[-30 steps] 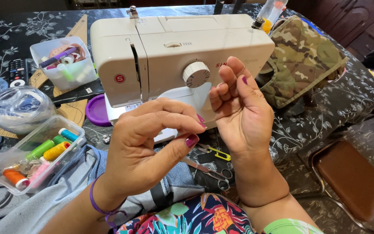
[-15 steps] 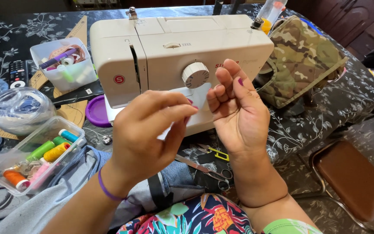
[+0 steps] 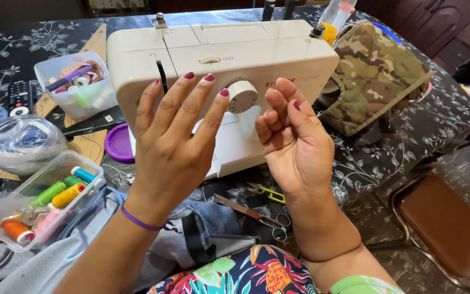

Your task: The person is threading the needle of a sewing machine and inserting the bobbin case to prepare for sewing.

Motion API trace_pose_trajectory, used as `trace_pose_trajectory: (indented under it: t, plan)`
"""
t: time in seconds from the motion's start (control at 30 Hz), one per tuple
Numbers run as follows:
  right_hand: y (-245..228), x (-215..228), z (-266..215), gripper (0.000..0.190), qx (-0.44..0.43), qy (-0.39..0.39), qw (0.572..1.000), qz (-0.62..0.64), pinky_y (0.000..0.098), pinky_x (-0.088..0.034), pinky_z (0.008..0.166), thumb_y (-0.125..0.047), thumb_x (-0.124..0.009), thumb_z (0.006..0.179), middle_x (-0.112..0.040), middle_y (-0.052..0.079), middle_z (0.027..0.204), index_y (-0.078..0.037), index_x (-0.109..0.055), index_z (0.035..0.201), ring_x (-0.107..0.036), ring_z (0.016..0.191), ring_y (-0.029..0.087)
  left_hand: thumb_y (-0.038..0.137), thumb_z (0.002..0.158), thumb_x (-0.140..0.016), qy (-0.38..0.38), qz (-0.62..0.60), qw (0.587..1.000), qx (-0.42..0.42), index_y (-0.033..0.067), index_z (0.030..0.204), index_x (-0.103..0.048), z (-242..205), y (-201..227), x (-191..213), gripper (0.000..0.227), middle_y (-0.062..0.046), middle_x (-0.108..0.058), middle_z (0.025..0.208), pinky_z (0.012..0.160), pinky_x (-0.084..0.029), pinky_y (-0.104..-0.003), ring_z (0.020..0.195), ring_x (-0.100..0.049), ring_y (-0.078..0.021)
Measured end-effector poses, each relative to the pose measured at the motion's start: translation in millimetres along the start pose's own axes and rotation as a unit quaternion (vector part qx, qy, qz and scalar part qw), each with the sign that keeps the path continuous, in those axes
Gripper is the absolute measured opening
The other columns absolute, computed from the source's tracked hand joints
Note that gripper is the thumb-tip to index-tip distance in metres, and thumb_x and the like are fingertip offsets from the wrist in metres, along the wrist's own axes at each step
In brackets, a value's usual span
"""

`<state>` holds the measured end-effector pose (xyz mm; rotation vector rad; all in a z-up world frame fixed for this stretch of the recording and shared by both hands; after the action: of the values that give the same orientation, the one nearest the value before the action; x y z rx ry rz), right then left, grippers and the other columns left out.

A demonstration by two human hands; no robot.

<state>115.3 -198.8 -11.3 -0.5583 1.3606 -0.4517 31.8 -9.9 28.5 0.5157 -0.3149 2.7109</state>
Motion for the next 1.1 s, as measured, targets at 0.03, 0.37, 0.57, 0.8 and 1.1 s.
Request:
trace_pose_trajectory:
  t: [0.03,0.37,0.57,0.8,1.1]
  plan:
    - [0.0,0.5,0.1,0.035,0.000,0.002,1.000,0.000,0.0370,-0.065,0.089,-0.010,-0.061,0.107,-0.080,0.016,0.114,0.000,-0.067,0.140,-0.075,0.083,0.020,0.002,0.112,-0.061,-0.011,0.001,1.000,0.006,0.0094,0.137,-0.077,-1.2,-1.5,-3.6,0.031,-0.016,-0.073,0.146,0.121,-0.038,-0.055,0.136,-0.068,-0.0382]
    - [-1.7,0.1,1.3,0.035,0.004,-0.010,1.000,0.001,0.0366,-0.064,0.090,-0.009,-0.059,0.107,-0.080,0.016,0.115,0.001,-0.066,0.140,-0.075,0.085,0.020,0.000,0.112,-0.060,-0.002,0.000,1.000,-0.001,0.0070,0.131,-0.078,-0.6,-2.1,-4.7,0.027,-0.017,-0.075,0.140,0.121,-0.038,-0.055,0.132,-0.069,-0.0390]
    - [-1.2,0.5,2.3,0.036,0.003,-0.008,1.000,0.002,0.0378,-0.065,0.089,-0.009,-0.059,0.107,-0.080,0.017,0.116,0.001,-0.066,0.141,-0.076,0.084,0.021,0.001,0.111,-0.061,-0.004,-0.007,1.000,0.000,0.0063,0.129,-0.078,-0.3,-2.9,-4.3,0.025,-0.017,-0.076,0.138,0.121,-0.038,-0.055,0.133,-0.068,-0.0388]
    - [0.7,3.0,7.1,0.036,0.006,-0.001,1.000,-0.008,0.0384,-0.065,0.092,-0.008,-0.058,0.108,-0.079,0.017,0.118,0.001,-0.065,0.142,-0.076,0.087,0.021,0.001,0.111,-0.060,-0.005,-0.013,1.000,0.000,0.0059,0.128,-0.078,0.3,-3.2,-2.6,0.025,-0.017,-0.076,0.137,0.121,-0.038,-0.054,0.133,-0.068,-0.0388]
    - [-7.9,41.0,22.4,0.031,0.110,-0.017,0.990,-0.092,0.0446,-0.064,0.101,-0.003,-0.059,0.105,-0.077,0.021,0.122,0.001,-0.065,0.135,-0.077,0.104,0.032,0.003,0.111,-0.064,-0.004,-0.033,0.999,0.014,0.0076,0.128,-0.077,-2.1,-6.3,-2.2,0.022,-0.016,-0.075,0.138,0.122,-0.036,-0.053,0.136,-0.066,-0.0367]
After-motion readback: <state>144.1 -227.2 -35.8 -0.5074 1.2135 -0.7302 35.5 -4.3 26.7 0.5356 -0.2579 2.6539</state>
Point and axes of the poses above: each hand's wrist, its own z-axis towards the middle knuckle, its own x-axis out of the back of the hand, y = z × x, the point moved 5 cm from there along z, towards the middle knuckle
